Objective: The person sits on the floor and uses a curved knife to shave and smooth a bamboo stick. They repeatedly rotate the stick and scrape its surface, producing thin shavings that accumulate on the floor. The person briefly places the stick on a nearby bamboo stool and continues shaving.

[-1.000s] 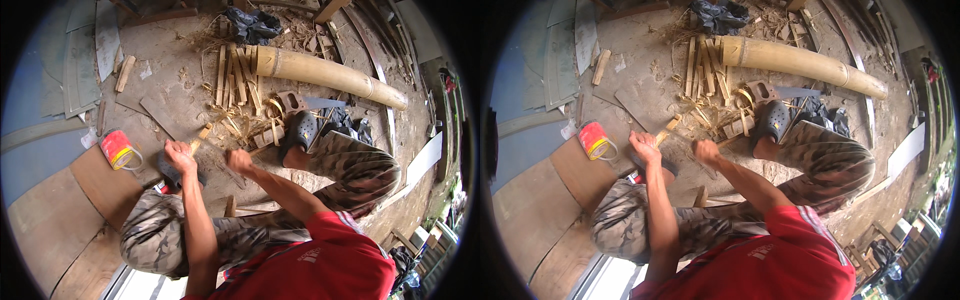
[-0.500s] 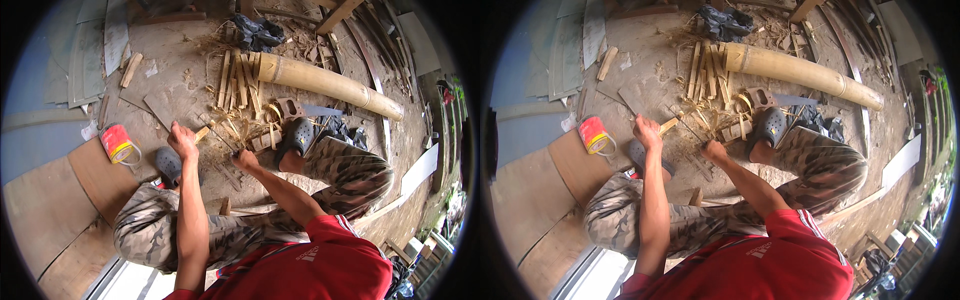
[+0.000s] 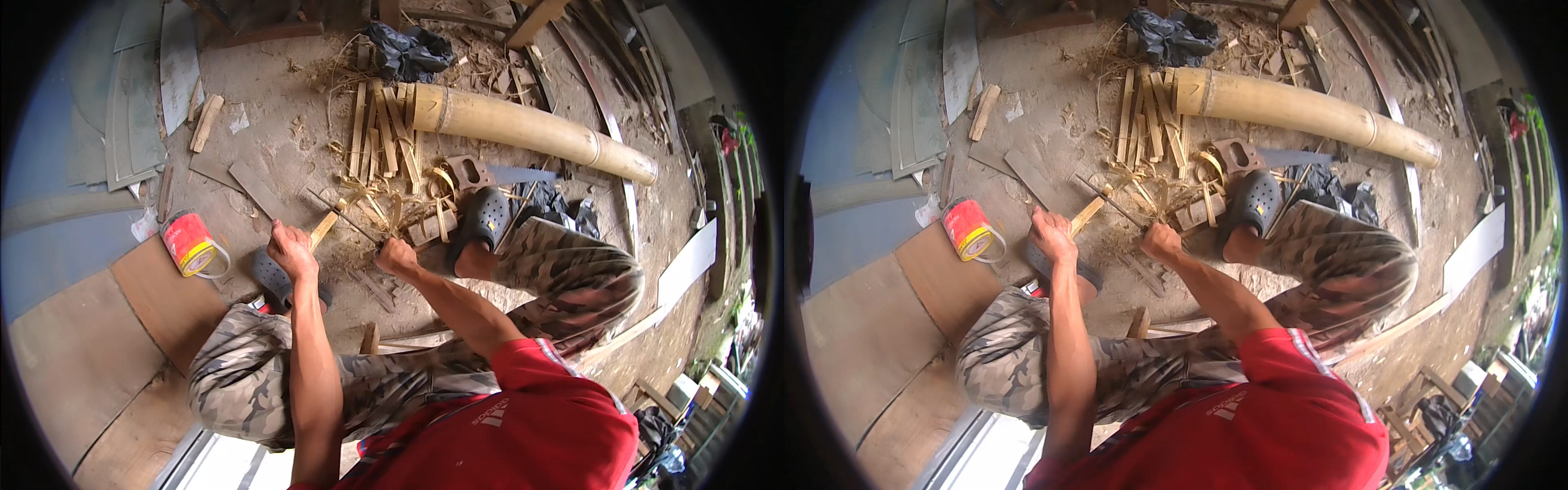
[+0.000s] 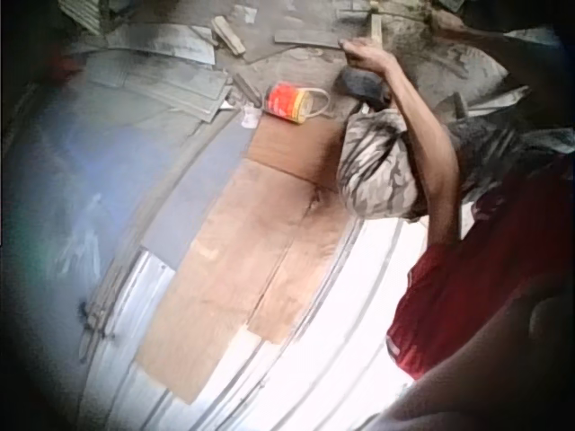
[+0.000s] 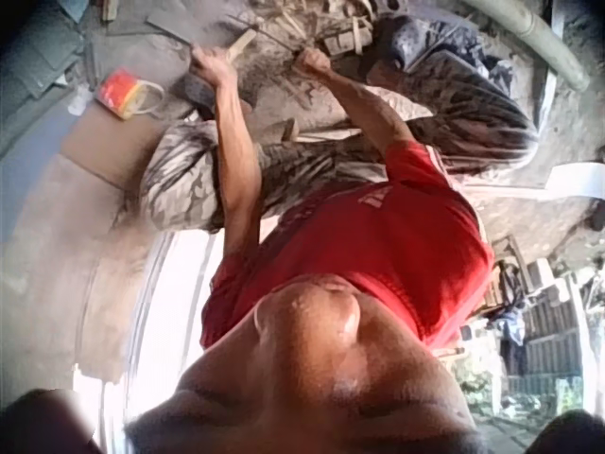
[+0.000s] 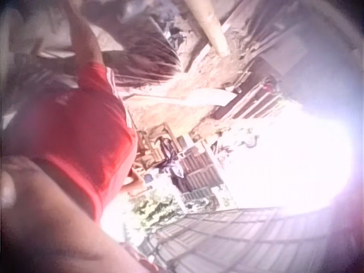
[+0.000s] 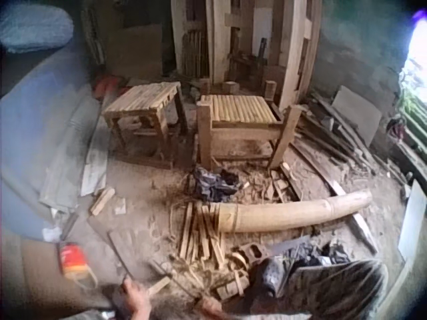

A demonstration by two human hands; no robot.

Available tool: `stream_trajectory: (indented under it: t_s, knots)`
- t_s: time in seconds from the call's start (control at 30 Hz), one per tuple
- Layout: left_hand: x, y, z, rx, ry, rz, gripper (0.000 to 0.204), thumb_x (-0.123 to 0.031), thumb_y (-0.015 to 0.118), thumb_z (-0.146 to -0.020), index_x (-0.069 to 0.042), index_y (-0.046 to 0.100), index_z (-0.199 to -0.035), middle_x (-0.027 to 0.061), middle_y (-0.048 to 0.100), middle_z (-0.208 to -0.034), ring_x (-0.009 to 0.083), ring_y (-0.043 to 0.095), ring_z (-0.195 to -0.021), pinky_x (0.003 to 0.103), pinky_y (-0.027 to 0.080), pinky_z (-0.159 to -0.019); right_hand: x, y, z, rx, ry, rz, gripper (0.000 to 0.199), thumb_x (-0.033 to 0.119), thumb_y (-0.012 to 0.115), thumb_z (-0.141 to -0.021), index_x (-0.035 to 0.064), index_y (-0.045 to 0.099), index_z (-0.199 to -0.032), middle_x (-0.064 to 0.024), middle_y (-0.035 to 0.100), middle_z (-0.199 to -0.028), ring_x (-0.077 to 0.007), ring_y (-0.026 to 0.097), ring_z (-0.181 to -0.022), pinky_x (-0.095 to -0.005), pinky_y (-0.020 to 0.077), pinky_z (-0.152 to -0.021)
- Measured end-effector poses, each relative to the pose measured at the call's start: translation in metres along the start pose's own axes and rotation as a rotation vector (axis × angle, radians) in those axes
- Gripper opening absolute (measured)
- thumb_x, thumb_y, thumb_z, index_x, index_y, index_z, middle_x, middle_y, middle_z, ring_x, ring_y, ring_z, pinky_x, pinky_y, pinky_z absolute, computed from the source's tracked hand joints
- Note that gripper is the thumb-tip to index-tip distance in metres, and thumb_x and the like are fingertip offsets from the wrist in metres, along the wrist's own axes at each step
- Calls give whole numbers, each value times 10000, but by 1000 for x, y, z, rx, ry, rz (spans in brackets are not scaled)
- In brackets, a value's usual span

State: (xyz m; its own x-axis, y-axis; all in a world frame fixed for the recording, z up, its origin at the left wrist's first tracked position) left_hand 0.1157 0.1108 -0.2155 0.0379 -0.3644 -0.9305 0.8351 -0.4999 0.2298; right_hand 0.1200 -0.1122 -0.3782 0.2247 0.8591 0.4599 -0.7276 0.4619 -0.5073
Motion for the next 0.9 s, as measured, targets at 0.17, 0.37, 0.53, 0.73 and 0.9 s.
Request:
stream_trajectory:
  t_s: [0.17,0.37,0.53,0.73,0.9]
  knots:
    - [-4,4,-1,15,14,-16,542,-310,504,-1004,-152,239,-559,-15,320,-454,99,262,-397,289,225,-411,12,10,8,45,-88,-28,422,356,558,-898,-44,689,-934,-263,696,-876,-410,693,-909,-465,554,-752]
    - [-7,18,-2,79,6,-36,526,-303,489,-1006,-148,249,-564,-7,323,-449,106,257,-393,293,230,-410,-8,39,-9,306,-353,-461,358,315,514,-937,-3,679,-950,-199,684,-704,-319,687,-573,-420,548,-522]
    - [-6,-9,-9,-45,1,-13,518,-287,499,-992,-153,259,-554,-8,321,-446,108,254,-389,295,232,-408,64,-14,60,-145,-505,-44,304,289,535,-895,9,652,-883,-228,668,-698,-376,675,-588,-491,552,-563]
    - [-6,-24,-14,-46,-21,24,518,-287,506,-988,-165,262,-547,-10,314,-442,105,250,-382,290,236,-409,3,0,2,28,-6,21,368,345,595,-881,-6,705,-856,-209,710,-799,-358,708,-689,-424,566,-611]
    - [-8,-5,-17,18,-22,5,515,-295,495,-990,-165,258,-551,-10,306,-444,102,247,-382,287,236,-408,0,21,3,83,-64,-94,341,336,585,-865,22,705,-923,-218,705,-941,-391,694,-840,-451,553,-744]
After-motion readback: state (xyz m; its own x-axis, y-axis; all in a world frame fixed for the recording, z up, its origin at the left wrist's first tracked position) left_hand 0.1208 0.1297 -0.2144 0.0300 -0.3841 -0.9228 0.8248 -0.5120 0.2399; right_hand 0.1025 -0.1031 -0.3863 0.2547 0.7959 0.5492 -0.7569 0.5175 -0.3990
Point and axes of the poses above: each hand's wrist, its own z-axis away from the middle knuckle, its own y-axis out of the palm, x = y × z, the point moved 7 cm from there along -z, towards the middle knuckle
